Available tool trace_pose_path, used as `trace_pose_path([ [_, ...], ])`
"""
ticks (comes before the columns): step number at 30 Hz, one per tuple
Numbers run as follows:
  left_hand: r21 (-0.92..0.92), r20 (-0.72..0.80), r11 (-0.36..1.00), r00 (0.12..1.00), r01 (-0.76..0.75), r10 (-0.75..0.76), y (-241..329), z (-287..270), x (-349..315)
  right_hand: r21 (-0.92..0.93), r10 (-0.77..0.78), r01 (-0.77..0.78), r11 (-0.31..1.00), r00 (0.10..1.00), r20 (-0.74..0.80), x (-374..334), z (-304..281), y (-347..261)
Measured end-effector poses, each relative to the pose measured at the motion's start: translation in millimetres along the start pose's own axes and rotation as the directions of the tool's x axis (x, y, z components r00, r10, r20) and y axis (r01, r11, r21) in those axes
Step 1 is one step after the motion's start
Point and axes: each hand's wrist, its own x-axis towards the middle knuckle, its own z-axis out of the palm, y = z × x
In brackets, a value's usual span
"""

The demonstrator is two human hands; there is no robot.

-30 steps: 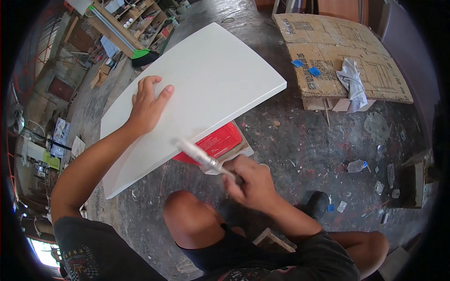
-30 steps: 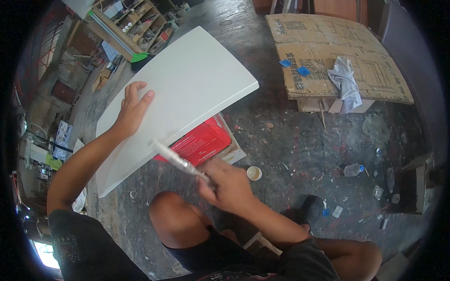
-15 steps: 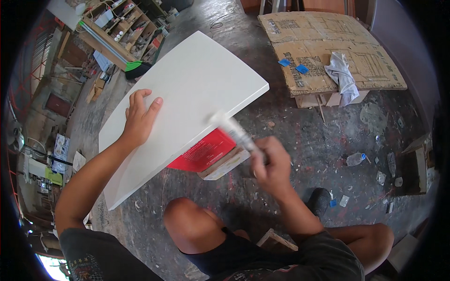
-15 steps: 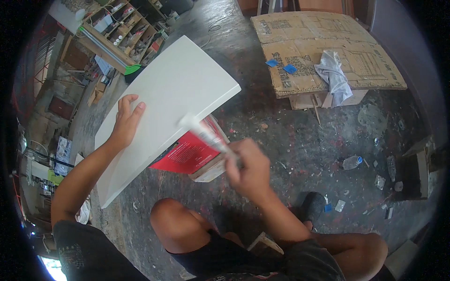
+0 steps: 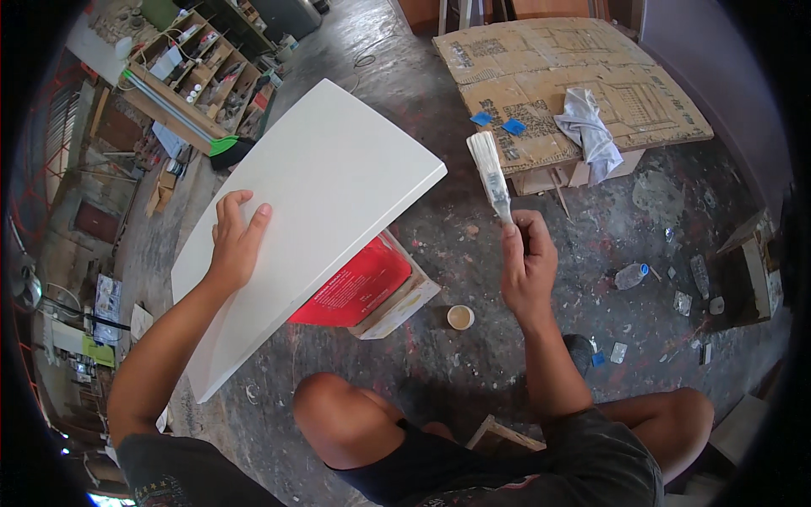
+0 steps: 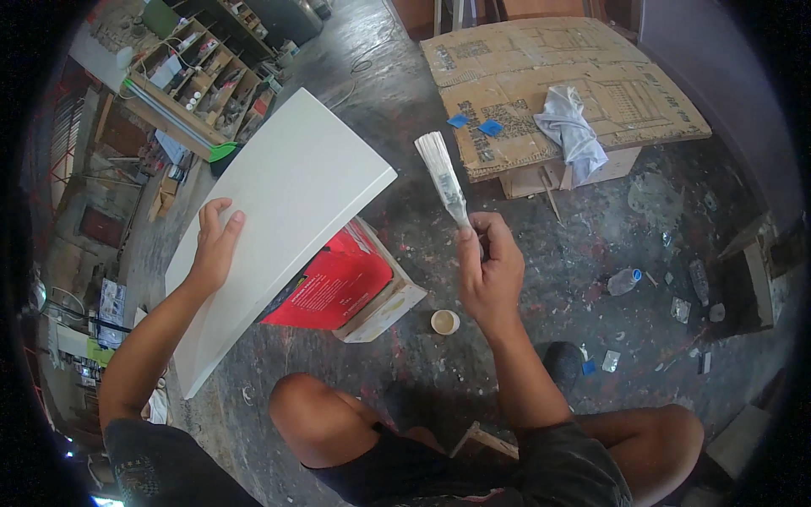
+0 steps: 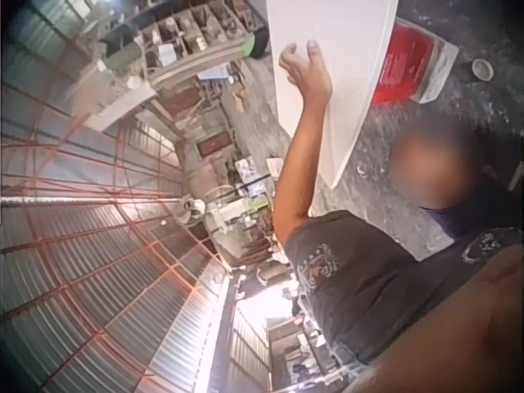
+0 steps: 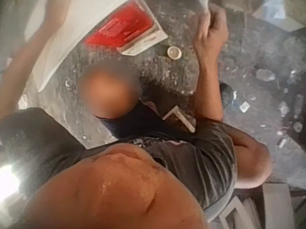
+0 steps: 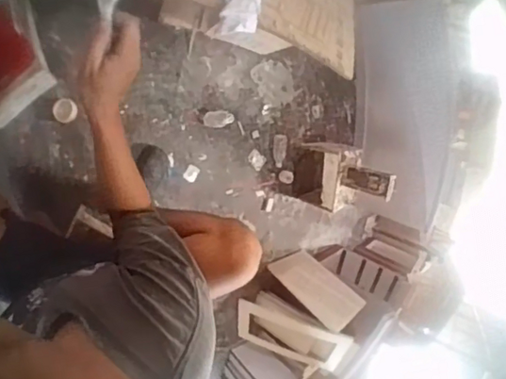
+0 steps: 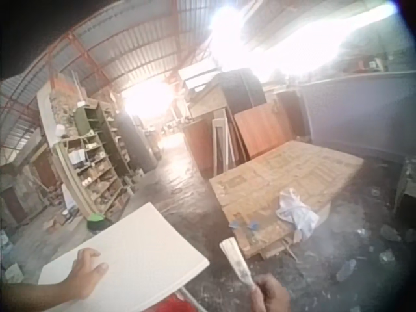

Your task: The person applies a white substance to the edges of a rectangular wooden panel using a brush, dipping the brush into a small container and steadying the panel by hand.

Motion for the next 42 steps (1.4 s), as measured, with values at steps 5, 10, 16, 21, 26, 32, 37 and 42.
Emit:
trace_pose_path([
  [5,-0.006,-0.002,1.0,1.0,-0.007,0.006,-4.7,0.3,0.3,0.39,0.044,-0.155,0.908,0.96,0.278,-36.8,8.3,-9.4],
  [10,0.017,-0.005,0.999,0.999,0.047,-0.047,1.2,-0.9,-0.7,0.392,0.028,-0.322,0.862,0.802,0.597,-77.7,31.0,-18.7],
  [16,0.016,0.003,0.998,0.998,0.059,-0.06,-2.8,-0.2,-1.9,0.442,-0.017,-0.362,0.82,0.757,0.653,-113.8,72.4,-29.7],
  [21,0.013,0.006,0.996,0.997,0.083,-0.083,-1.0,-0.1,-1.5,0.351,0.026,-0.289,0.891,0.804,0.594,-112.6,91.4,-22.9],
  [26,0.012,0.008,0.997,0.997,0.079,-0.079,-1.4,-1.3,-2.1,0.217,-0.104,-0.072,0.973,0.707,0.7,-127.3,97.3,-37.5],
  [32,0.021,0.005,0.994,0.995,0.103,-0.103,-2.5,0.6,-2.8,0.21,0.08,-0.26,0.942,0.785,0.614,-129.5,96.3,-33.4],
  [37,0.026,0.012,0.994,0.994,0.105,-0.105,-0.3,0.1,-2.2,0.216,-0.15,-0.002,0.976,0.714,0.684,-139.3,99.9,-46.6],
  [42,0.071,-0.02,0.994,0.997,0.078,-0.077,2.8,0.5,-3.9,0.226,0.039,-0.243,0.943,0.758,0.651,-140.0,96.4,-40.1],
])
